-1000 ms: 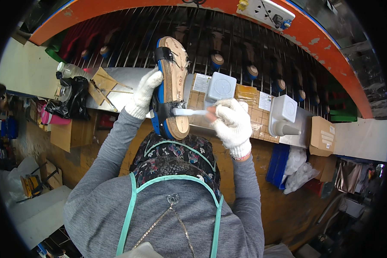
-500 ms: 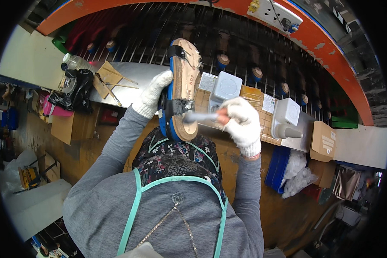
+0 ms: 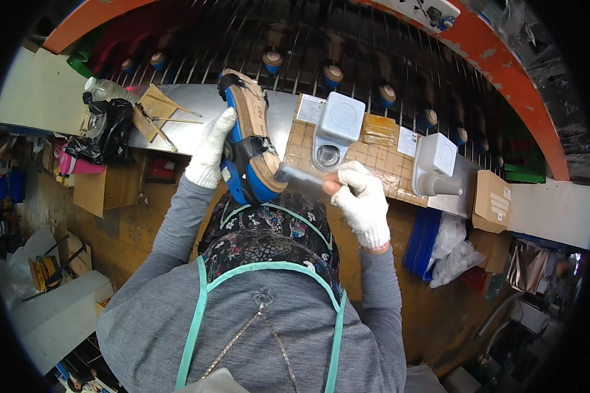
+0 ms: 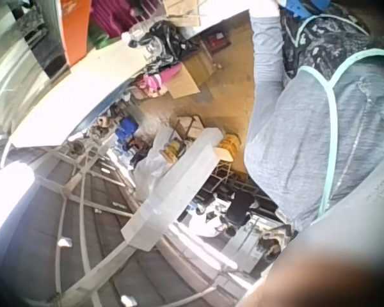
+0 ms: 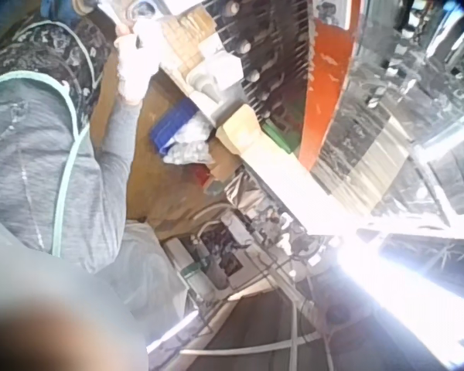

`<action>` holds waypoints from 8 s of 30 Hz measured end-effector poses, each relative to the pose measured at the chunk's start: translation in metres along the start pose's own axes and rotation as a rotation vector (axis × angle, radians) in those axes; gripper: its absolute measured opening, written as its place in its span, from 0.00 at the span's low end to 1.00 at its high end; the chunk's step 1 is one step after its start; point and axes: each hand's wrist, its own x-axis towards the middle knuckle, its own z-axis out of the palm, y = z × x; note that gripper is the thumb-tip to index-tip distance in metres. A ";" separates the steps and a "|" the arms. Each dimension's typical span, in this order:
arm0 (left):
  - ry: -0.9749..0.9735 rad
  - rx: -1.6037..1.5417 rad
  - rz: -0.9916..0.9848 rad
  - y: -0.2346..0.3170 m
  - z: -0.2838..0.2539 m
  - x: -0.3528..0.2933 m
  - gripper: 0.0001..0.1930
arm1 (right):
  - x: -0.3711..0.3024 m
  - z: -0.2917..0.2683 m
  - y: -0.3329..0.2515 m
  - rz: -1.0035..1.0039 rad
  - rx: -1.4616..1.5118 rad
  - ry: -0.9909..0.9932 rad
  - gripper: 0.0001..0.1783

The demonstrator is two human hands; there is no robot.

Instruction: The person repeatedly dips a brush into a container of gray adhesive and applies it to the sole and side edges of a blue and black shoe. The person rotates the shoe to cover different areas and places it on a rack between applications.

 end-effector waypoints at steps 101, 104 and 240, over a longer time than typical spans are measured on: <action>0.780 -0.879 -0.269 0.000 -0.291 0.401 0.26 | 0.428 0.203 0.096 0.348 -0.654 0.233 0.29; 0.597 -0.695 -0.077 0.006 -0.266 0.357 0.33 | 0.419 0.175 0.097 0.332 -0.517 0.216 0.27; -0.033 1.159 1.793 0.055 0.021 0.048 0.21 | 0.039 0.007 -0.070 -0.443 -0.406 0.447 0.07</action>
